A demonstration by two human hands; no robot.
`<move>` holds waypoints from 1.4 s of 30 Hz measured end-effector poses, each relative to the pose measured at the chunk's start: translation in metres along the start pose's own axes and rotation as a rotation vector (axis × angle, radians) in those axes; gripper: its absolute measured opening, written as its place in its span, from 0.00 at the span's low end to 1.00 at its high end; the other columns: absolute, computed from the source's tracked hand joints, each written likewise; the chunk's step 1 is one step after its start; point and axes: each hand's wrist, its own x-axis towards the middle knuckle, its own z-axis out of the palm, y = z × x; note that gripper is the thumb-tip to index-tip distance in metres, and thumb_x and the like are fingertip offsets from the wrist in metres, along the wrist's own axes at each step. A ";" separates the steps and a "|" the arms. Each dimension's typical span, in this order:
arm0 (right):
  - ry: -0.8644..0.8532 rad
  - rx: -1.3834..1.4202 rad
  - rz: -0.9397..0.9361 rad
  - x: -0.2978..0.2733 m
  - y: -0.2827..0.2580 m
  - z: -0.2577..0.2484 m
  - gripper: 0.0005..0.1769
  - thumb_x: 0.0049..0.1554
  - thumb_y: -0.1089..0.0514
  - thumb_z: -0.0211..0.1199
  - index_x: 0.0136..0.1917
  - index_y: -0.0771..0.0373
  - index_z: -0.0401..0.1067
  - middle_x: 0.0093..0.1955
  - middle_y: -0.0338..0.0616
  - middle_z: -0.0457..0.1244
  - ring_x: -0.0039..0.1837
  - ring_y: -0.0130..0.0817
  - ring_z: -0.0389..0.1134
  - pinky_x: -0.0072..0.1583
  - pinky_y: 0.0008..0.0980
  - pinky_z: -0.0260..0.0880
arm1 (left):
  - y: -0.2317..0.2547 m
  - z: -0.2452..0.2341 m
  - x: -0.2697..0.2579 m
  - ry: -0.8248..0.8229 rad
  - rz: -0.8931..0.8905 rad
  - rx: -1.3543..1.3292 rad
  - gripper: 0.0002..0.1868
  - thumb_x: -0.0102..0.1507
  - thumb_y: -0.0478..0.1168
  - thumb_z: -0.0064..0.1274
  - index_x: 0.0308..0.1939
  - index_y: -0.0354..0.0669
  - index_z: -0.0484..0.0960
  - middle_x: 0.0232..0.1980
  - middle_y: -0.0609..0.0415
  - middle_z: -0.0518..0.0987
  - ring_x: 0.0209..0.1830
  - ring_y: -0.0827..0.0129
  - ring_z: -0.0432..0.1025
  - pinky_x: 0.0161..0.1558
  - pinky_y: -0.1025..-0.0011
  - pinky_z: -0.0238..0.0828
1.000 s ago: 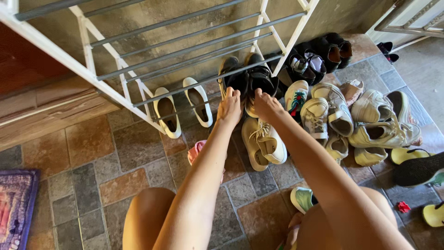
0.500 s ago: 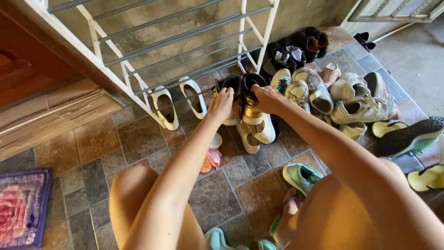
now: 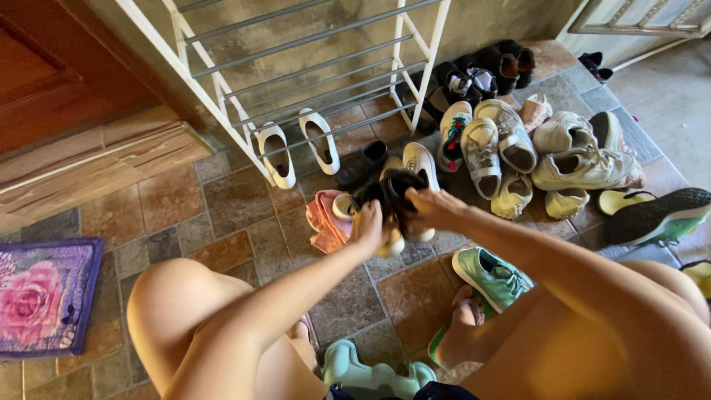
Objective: The person removes several pairs of shoes from a white metal shoe rack and places them on the floor. Then, using a pink cloth, the person wipes the bars and frame of the shoe rack.
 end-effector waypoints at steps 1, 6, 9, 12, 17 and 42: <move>0.001 0.000 -0.011 -0.005 -0.002 0.009 0.32 0.48 0.53 0.73 0.59 0.64 0.61 0.46 0.55 0.69 0.48 0.56 0.73 0.47 0.48 0.74 | 0.004 -0.006 -0.014 -0.043 -0.053 -0.050 0.32 0.54 0.43 0.64 0.54 0.31 0.65 0.48 0.30 0.72 0.44 0.37 0.72 0.42 0.49 0.71; 0.036 0.013 -0.076 0.002 0.027 0.061 0.31 0.52 0.60 0.67 0.65 0.66 0.59 0.52 0.59 0.68 0.54 0.58 0.71 0.52 0.49 0.72 | -0.003 -0.028 -0.040 -0.133 -0.136 -0.176 0.29 0.56 0.40 0.62 0.56 0.37 0.67 0.53 0.37 0.72 0.48 0.40 0.72 0.44 0.51 0.73; 0.066 0.003 -0.289 0.030 0.069 0.096 0.39 0.48 0.63 0.67 0.70 0.71 0.56 0.59 0.65 0.65 0.60 0.61 0.68 0.58 0.50 0.70 | -0.035 -0.013 -0.031 -0.388 -0.107 -0.104 0.33 0.59 0.34 0.50 0.68 0.30 0.61 0.63 0.31 0.68 0.55 0.47 0.74 0.52 0.61 0.80; -0.102 -0.054 -0.366 0.049 0.086 0.131 0.52 0.44 0.59 0.71 0.74 0.75 0.47 0.68 0.71 0.58 0.68 0.62 0.62 0.66 0.50 0.64 | -0.059 -0.010 -0.029 -0.689 -0.093 0.026 0.55 0.53 0.52 0.73 0.66 0.25 0.51 0.76 0.13 0.45 0.73 0.30 0.52 0.65 0.57 0.60; -0.533 -0.113 0.021 0.057 0.050 0.157 0.54 0.52 0.52 0.65 0.80 0.70 0.39 0.71 0.65 0.58 0.71 0.55 0.62 0.70 0.42 0.63 | -0.063 -0.007 -0.027 -0.789 -0.263 -0.122 0.55 0.58 0.53 0.63 0.76 0.32 0.46 0.76 0.29 0.57 0.77 0.42 0.54 0.73 0.58 0.53; 0.231 0.190 -0.022 0.307 0.006 0.153 0.43 0.49 0.61 0.65 0.75 0.64 0.52 0.70 0.64 0.58 0.66 0.63 0.63 0.65 0.52 0.65 | -0.280 -0.013 0.031 0.059 -0.347 -0.053 0.46 0.48 0.37 0.69 0.64 0.30 0.60 0.70 0.29 0.59 0.60 0.35 0.68 0.56 0.52 0.70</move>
